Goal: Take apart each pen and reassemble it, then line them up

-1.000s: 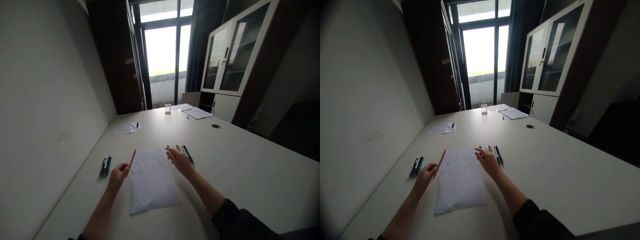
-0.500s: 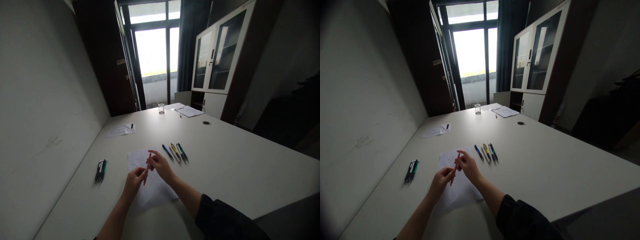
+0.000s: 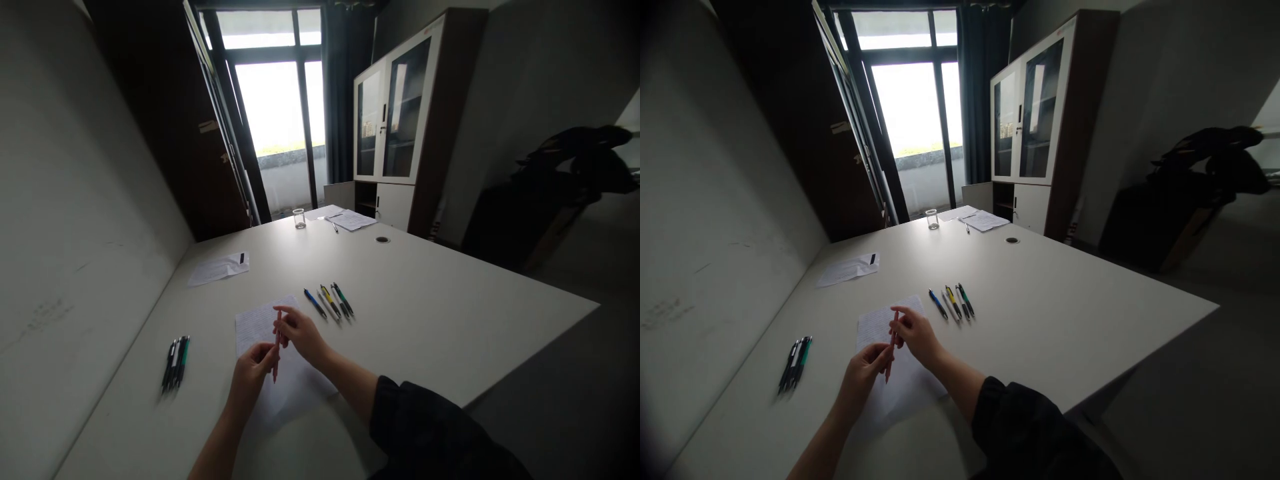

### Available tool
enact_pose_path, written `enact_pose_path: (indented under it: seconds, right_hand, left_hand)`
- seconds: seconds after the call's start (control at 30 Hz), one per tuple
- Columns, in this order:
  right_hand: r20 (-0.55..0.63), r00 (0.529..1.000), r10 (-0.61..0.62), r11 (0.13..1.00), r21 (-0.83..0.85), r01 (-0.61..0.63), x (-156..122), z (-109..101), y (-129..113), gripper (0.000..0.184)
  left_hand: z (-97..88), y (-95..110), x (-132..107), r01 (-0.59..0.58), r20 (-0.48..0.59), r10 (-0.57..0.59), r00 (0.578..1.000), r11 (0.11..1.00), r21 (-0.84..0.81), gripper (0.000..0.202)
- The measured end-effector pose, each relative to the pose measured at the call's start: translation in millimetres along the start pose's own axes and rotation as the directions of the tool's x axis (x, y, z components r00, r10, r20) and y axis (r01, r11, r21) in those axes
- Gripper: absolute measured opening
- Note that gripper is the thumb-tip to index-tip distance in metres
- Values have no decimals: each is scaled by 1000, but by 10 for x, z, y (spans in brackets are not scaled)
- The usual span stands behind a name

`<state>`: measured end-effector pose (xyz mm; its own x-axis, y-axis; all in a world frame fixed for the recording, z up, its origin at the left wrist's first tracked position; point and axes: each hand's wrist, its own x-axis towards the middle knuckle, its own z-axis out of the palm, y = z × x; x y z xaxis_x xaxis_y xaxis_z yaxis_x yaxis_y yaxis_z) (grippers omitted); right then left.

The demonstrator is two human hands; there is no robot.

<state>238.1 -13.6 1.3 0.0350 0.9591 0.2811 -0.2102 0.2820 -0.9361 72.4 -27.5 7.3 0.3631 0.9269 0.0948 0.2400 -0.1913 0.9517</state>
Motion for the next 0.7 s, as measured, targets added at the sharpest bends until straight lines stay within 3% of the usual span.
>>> enact_pose_path:
  seconds: [0.13,0.3,0.5,0.7]
  right_hand:
    - [27,1000,13,1000,3,-13,3,-9,-7,33]
    - [58,998,10,999,42,-12,-1,-14,-51,44]
    - [89,996,2,1000,0,-2,13,-14,-15,35]
    - [78,997,-14,1000,17,13,50,-21,24,55]
  left_hand:
    - [-7,-11,-2,1,16,-2,1000,1000,11,37]
    - [-12,-20,-4,-1,3,1,1000,1000,-13,37]
    - [10,-67,7,31,26,-30,999,998,-62,36]
    - [-6,-43,15,32,-11,-34,999,983,-179,34]
